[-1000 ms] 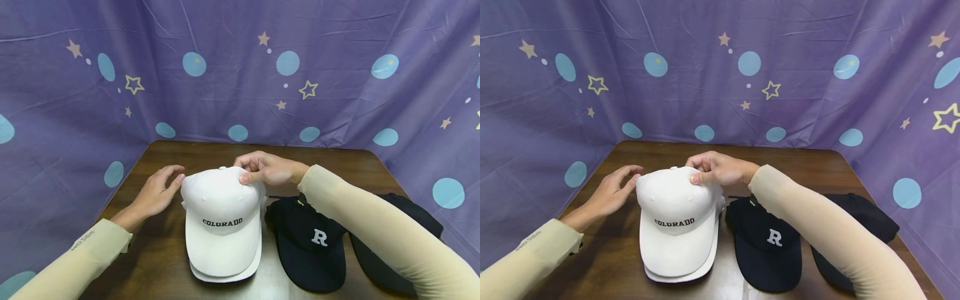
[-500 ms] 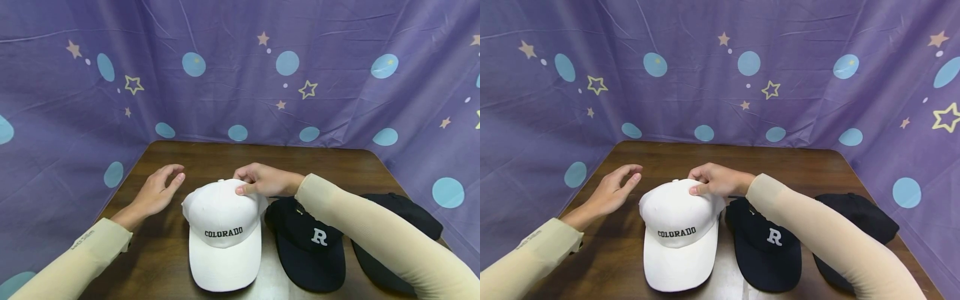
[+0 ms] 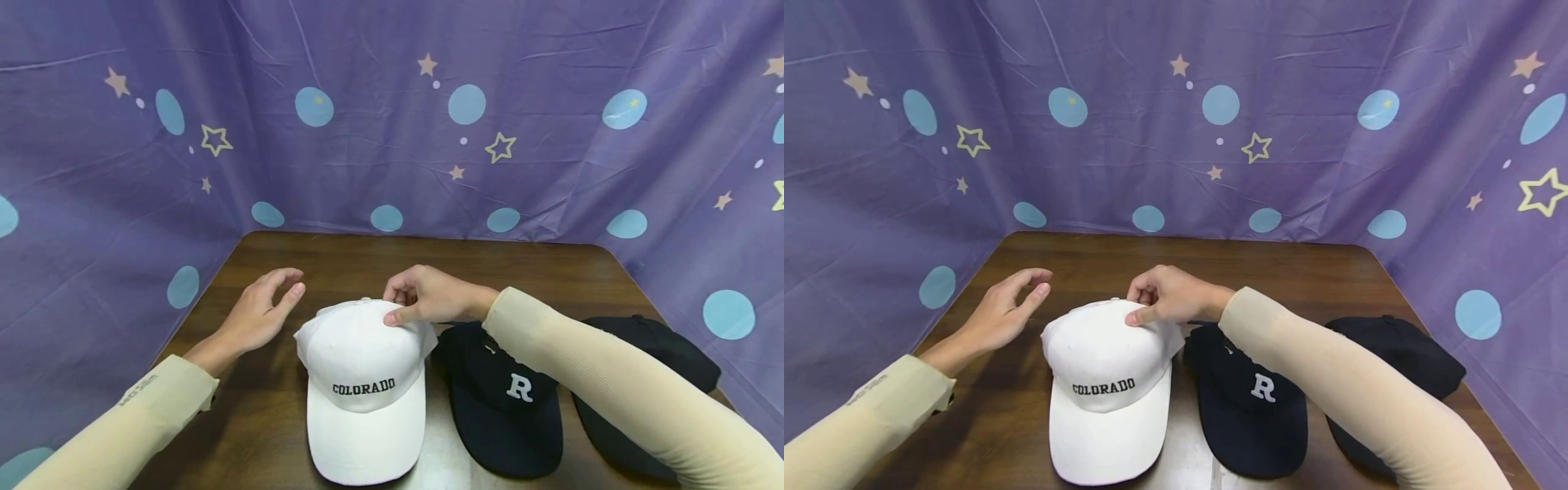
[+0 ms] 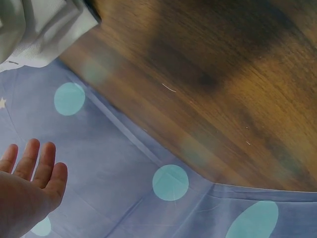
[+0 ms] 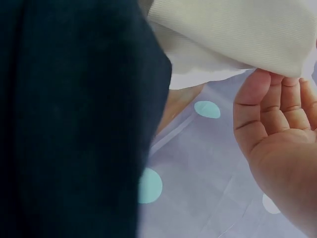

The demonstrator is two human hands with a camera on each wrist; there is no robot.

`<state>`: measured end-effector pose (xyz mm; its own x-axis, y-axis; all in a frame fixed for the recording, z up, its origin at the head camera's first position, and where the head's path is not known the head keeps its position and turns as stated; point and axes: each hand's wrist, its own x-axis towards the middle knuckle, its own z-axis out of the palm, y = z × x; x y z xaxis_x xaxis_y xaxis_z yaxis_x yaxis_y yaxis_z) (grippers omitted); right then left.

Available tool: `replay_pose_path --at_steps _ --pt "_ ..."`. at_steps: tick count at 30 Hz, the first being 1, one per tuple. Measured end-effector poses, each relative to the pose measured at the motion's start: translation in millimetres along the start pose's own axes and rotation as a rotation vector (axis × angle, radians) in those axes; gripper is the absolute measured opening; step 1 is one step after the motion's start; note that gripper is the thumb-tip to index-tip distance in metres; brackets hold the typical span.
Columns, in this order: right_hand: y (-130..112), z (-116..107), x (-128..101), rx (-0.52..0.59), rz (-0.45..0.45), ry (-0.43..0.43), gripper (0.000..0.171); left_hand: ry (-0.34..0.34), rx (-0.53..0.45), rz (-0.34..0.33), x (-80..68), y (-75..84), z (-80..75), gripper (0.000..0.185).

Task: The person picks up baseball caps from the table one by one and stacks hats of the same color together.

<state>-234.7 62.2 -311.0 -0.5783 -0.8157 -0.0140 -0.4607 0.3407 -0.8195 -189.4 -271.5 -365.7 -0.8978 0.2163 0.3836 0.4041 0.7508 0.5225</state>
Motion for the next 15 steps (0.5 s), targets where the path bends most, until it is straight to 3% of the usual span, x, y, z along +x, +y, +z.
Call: replay_pose_path --at_steps 15 --pt "-4.4 -3.2 -6.4 -0.029 0.028 0.028 0.021 0.0 0.012 0.015 1.4 -2.3 2.4 0.046"
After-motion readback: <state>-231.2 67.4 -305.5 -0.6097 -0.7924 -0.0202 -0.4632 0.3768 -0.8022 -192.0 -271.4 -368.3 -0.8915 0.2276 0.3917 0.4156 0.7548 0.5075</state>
